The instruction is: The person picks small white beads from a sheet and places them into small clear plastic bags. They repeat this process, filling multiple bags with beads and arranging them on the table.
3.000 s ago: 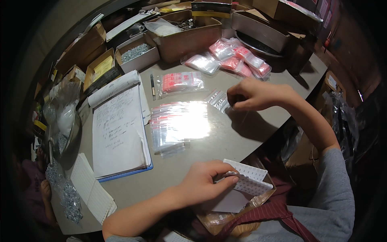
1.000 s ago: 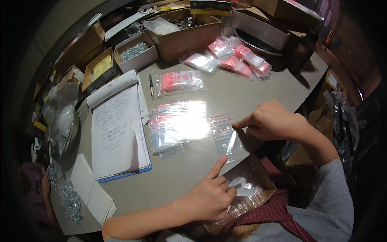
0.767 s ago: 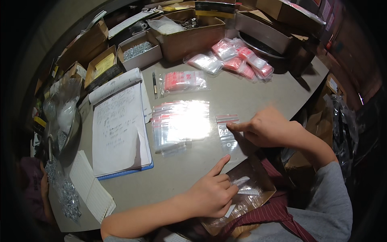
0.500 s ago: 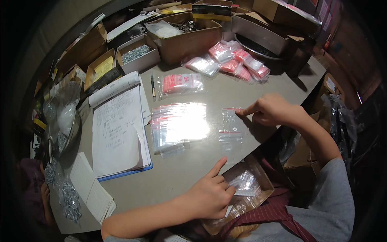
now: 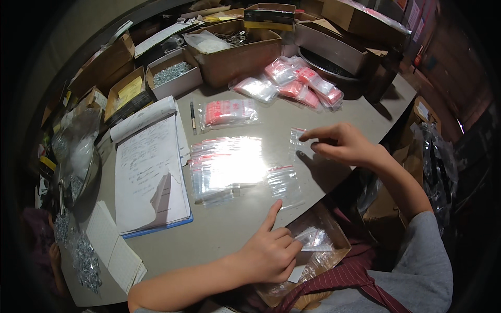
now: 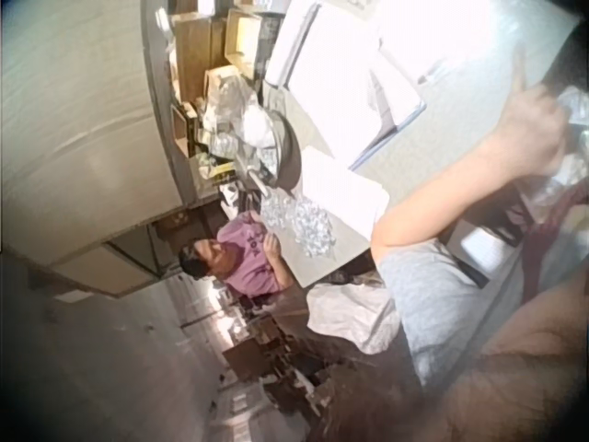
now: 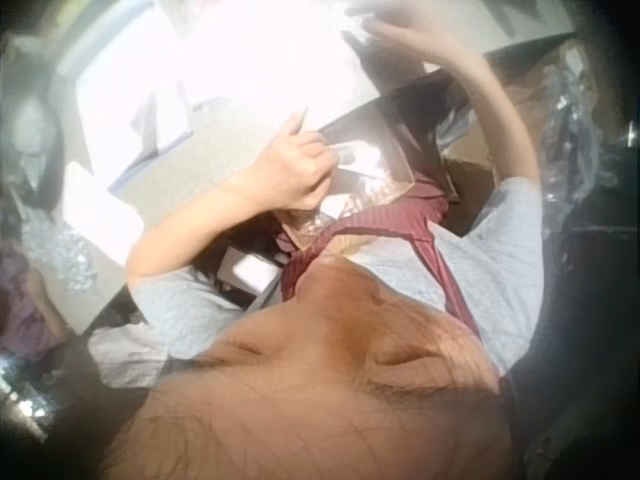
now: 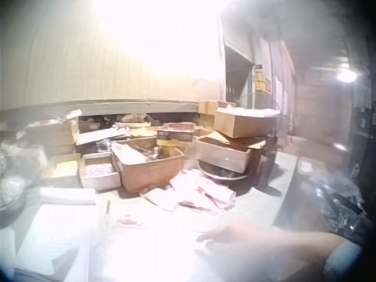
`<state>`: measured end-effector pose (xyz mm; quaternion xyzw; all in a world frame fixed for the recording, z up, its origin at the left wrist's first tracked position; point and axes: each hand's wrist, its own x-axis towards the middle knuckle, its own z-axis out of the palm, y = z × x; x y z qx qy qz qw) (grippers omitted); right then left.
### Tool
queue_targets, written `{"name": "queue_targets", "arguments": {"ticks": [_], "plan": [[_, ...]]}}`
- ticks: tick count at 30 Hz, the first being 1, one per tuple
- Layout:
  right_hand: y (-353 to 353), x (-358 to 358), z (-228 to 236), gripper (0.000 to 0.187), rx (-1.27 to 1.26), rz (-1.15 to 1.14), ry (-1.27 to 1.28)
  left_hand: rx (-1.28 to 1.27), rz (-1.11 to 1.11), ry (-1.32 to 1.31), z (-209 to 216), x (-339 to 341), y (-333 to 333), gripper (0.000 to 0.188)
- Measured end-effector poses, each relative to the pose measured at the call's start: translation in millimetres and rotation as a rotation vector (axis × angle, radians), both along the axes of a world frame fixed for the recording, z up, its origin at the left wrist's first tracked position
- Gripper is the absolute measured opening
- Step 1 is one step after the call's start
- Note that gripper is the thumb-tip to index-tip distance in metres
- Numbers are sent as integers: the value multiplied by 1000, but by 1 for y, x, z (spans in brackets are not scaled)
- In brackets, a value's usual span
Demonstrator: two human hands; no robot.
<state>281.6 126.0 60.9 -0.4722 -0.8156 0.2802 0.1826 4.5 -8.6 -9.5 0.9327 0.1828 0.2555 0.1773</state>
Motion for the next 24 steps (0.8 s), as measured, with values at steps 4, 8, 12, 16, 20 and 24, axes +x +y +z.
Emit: {"name": "queue_targets", "arguments": {"ticks": [4,8,12,16,20,24], "plan": [[7,-2,5,42,95,3,-185,9,-1,-16,0,0,0,14],[-7,-4,-1,62,107,-138,-652,16,11,6,0,0,-1,14],[-1,22,12,61,5,-202,-488,37,9,25,-1,1,-2,15],[5,25,15,56,76,-192,-399,46,3,33,1,1,-1,17],[23,7,9,42,-251,57,93,27,9,37,1,-1,0,18],[47,-8,-1,43,-296,147,58,13,5,-5,0,-1,1,17]]}}
